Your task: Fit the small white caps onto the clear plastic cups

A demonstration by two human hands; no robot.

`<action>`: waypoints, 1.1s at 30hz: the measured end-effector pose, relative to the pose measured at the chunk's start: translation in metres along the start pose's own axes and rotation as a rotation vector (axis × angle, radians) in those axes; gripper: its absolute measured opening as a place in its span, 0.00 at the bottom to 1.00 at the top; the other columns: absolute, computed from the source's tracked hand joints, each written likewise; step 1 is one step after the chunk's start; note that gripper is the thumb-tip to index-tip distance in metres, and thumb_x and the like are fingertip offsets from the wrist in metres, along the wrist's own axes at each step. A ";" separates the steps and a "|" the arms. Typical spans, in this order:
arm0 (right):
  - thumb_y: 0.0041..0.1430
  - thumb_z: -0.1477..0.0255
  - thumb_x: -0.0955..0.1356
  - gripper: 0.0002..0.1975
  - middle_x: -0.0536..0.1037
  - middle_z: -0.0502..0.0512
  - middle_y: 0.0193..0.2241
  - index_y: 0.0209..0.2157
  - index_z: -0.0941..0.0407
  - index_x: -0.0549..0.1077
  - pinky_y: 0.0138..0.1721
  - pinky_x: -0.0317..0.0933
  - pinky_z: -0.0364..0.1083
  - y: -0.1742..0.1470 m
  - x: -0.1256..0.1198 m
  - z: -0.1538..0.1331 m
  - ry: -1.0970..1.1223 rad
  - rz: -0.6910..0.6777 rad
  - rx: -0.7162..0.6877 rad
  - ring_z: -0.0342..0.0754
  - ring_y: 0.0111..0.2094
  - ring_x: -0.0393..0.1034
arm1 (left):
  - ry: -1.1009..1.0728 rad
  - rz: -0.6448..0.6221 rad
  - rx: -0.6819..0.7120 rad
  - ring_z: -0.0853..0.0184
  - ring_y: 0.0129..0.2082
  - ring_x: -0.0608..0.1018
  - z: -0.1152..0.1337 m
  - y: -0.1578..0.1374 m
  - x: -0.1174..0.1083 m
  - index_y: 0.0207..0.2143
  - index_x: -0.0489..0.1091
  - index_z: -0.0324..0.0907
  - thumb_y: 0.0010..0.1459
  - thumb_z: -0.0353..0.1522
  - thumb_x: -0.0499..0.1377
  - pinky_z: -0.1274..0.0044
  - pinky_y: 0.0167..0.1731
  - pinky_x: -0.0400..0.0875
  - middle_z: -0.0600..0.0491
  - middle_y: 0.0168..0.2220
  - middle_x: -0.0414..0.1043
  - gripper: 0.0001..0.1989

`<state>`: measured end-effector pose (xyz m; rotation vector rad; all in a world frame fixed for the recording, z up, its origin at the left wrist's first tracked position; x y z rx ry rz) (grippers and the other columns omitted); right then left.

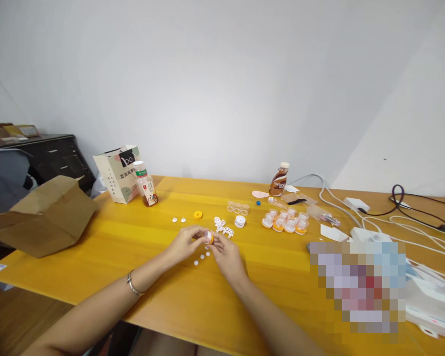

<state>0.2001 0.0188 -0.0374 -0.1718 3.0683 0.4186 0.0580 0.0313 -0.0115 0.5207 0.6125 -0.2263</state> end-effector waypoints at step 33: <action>0.49 0.63 0.63 0.12 0.72 0.53 0.24 0.31 0.57 0.69 0.30 0.63 0.47 0.034 -0.069 0.000 -0.644 0.175 -0.064 0.46 0.25 0.67 | 0.301 0.055 0.012 0.68 0.32 0.69 -0.033 0.017 -0.015 0.33 0.69 0.40 0.47 0.30 0.54 0.78 0.35 0.62 0.51 0.32 0.68 0.09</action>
Point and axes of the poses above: each hand's wrist, its own y-axis towards the middle knuckle, its own x-axis out of the palm, z = x × y, the point moved 2 cm from there along y, towards the middle knuckle
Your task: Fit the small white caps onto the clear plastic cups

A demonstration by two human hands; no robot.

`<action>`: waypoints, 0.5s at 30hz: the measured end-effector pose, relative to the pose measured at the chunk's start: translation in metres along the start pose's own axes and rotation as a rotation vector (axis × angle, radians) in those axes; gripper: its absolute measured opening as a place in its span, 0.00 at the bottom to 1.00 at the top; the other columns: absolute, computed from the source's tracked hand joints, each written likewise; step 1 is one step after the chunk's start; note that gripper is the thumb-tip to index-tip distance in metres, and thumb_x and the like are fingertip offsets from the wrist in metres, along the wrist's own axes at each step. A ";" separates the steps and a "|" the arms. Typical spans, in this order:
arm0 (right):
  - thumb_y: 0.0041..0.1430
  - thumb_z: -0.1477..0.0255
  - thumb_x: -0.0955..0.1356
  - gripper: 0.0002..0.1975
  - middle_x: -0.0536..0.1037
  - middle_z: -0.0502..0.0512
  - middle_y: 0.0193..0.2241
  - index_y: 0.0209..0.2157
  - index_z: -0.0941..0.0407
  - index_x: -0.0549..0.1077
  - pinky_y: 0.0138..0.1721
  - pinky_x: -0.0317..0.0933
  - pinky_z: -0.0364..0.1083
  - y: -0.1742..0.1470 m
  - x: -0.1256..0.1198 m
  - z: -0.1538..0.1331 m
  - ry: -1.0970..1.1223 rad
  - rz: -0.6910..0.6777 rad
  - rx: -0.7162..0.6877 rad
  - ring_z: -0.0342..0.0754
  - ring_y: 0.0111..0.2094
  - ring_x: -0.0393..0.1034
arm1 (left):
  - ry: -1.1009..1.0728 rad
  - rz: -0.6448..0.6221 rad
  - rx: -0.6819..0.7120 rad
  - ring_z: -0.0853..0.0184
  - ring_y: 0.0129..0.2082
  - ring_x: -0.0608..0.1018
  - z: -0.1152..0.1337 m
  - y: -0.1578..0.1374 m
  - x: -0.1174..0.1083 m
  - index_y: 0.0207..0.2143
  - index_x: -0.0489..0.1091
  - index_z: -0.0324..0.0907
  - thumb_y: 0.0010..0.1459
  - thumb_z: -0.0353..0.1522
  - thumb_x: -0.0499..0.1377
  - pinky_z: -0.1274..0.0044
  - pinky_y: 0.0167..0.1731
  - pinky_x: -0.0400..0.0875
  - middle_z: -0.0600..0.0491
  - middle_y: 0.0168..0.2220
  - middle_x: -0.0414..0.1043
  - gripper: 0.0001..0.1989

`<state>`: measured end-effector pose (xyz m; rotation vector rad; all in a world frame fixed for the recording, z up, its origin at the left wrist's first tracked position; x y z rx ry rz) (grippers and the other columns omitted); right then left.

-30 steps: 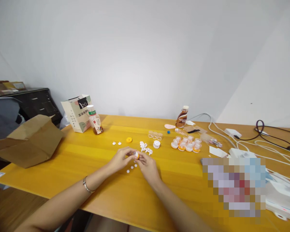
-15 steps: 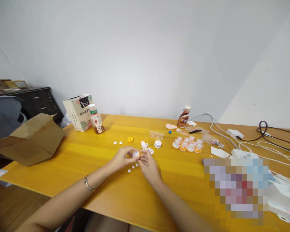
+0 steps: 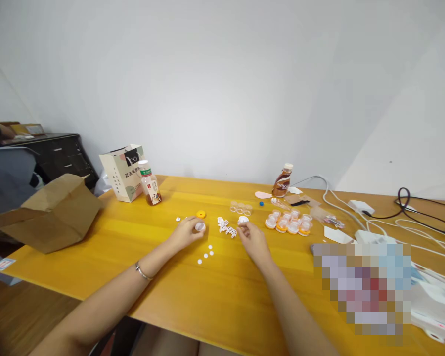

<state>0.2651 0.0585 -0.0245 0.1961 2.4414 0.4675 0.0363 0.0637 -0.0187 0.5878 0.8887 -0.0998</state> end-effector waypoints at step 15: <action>0.49 0.67 0.63 0.10 0.70 0.52 0.24 0.31 0.55 0.73 0.31 0.61 0.46 -0.006 0.023 0.006 -0.123 -0.168 -0.162 0.46 0.27 0.65 | -0.079 -0.177 0.077 0.68 0.32 0.69 0.005 -0.005 0.010 0.36 0.70 0.42 0.50 0.32 0.55 0.78 0.35 0.62 0.52 0.32 0.67 0.10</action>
Point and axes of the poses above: each hand's wrist, its own y-axis towards the middle knuckle, its own x-axis out of the palm, z = x × y, the point moved 2 cm from there along y, towards the middle knuckle
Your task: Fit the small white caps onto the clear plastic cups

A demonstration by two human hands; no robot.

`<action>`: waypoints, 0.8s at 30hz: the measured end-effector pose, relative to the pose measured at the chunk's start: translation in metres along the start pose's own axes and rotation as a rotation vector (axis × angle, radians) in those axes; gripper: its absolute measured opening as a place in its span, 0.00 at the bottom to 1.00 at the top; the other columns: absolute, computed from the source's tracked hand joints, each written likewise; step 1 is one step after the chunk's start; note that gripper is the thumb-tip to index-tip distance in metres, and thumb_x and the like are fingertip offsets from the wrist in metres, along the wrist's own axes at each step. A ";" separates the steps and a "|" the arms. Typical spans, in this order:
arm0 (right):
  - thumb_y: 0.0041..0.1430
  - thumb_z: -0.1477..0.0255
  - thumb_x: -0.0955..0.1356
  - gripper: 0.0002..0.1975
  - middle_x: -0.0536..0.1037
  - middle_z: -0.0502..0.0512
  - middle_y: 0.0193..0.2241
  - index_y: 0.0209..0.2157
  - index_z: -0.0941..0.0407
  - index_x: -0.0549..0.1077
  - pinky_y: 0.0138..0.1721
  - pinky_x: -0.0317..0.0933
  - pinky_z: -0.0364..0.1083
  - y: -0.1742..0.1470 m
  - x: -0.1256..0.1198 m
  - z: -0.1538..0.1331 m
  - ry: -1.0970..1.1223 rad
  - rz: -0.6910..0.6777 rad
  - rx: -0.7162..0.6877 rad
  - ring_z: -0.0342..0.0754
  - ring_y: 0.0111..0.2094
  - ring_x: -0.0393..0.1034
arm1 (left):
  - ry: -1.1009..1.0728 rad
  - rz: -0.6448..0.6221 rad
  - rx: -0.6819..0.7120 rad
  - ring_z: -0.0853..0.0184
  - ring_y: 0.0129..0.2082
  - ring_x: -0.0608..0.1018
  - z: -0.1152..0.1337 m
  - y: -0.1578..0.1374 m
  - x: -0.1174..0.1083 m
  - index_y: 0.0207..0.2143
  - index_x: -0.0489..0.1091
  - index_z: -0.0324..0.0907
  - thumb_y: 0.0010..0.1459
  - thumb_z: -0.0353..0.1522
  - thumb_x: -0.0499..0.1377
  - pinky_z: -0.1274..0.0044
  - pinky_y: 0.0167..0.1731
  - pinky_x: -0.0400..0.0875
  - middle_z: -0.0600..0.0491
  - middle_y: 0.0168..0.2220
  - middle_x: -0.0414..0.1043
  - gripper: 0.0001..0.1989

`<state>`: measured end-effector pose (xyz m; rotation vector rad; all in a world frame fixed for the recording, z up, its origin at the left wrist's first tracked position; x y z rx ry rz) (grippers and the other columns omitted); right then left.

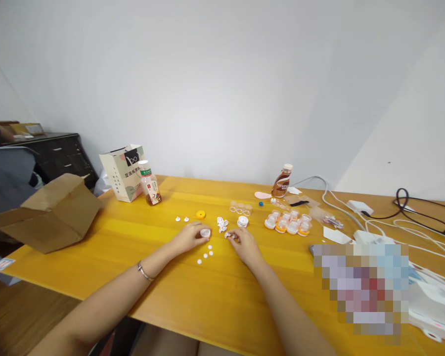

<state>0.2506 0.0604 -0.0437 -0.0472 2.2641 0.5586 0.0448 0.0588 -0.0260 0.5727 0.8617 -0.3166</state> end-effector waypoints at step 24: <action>0.47 0.65 0.68 0.12 0.76 0.55 0.39 0.35 0.54 0.75 0.50 0.58 0.51 -0.023 0.017 -0.065 1.282 -0.116 0.380 0.50 0.44 0.68 | -0.399 0.074 0.203 0.65 0.44 0.70 0.034 -0.007 -0.020 0.46 0.66 0.41 0.52 0.33 0.56 0.72 0.45 0.63 0.46 0.44 0.68 0.18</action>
Point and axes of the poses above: each hand's wrist, its own y-axis towards the middle knuckle, its own x-axis out of the palm, z = x × y, the point moved 2 cm from there along y, towards the middle knuckle
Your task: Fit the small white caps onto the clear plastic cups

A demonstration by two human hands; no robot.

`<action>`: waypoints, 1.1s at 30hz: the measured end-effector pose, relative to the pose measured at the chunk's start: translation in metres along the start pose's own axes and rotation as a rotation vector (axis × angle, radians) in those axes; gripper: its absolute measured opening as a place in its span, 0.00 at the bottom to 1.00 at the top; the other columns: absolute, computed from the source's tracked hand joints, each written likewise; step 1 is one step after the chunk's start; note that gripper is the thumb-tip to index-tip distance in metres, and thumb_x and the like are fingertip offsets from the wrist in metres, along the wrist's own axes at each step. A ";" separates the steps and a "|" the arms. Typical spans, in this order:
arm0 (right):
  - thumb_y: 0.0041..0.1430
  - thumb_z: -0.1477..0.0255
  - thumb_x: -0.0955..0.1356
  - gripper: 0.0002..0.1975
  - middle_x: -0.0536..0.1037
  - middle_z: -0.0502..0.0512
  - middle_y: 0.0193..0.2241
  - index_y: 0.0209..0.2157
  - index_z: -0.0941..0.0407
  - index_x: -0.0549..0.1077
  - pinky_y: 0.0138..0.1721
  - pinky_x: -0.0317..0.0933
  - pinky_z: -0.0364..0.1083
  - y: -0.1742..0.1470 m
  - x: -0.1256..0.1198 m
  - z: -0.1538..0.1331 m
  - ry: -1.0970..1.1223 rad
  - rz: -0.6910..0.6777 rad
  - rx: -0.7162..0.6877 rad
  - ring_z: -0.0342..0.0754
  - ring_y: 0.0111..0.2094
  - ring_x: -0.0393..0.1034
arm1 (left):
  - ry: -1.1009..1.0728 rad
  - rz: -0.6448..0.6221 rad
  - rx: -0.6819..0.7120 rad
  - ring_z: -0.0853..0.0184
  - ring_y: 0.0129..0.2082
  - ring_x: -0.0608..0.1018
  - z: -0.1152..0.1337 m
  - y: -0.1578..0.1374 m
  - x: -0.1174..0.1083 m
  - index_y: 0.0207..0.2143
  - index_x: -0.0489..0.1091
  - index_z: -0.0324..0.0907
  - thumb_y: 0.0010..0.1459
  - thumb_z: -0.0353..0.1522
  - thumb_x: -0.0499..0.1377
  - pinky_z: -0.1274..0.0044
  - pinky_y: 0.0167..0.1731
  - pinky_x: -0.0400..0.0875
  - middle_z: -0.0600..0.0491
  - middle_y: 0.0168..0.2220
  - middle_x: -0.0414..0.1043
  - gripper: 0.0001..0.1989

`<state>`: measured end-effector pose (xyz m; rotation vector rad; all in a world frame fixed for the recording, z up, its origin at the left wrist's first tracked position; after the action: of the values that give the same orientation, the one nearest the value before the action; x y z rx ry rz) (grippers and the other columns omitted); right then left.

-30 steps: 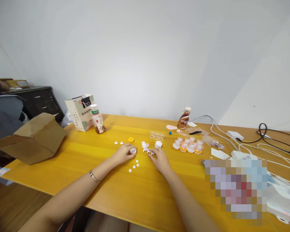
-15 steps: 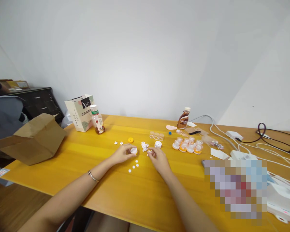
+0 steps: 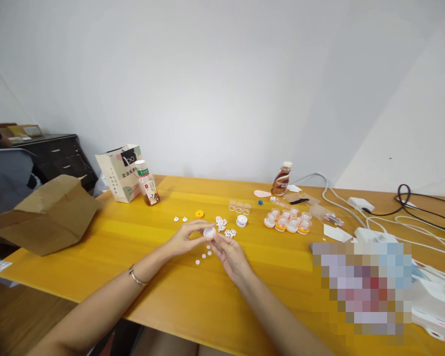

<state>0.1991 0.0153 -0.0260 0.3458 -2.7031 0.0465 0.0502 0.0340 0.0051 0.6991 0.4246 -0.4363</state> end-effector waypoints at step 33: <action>0.46 0.60 0.66 0.17 0.68 0.57 0.33 0.34 0.57 0.70 0.35 0.60 0.48 0.032 -0.063 -0.006 -1.234 0.312 -0.426 0.50 0.34 0.65 | 0.567 -0.062 -0.146 0.65 0.35 0.70 -0.046 0.001 -0.004 0.32 0.70 0.41 0.49 0.32 0.54 0.76 0.39 0.62 0.51 0.32 0.68 0.08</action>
<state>0.2494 0.0621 -0.0458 -0.3122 -3.7780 -0.9231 0.0373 0.0667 -0.0242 0.6627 1.0048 -0.2553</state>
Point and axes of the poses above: each hand's wrist, its own y-axis towards the middle knuckle, its own x-axis out of the palm, z = x × y, the point moved 2 cm from there along y, towards the middle knuckle
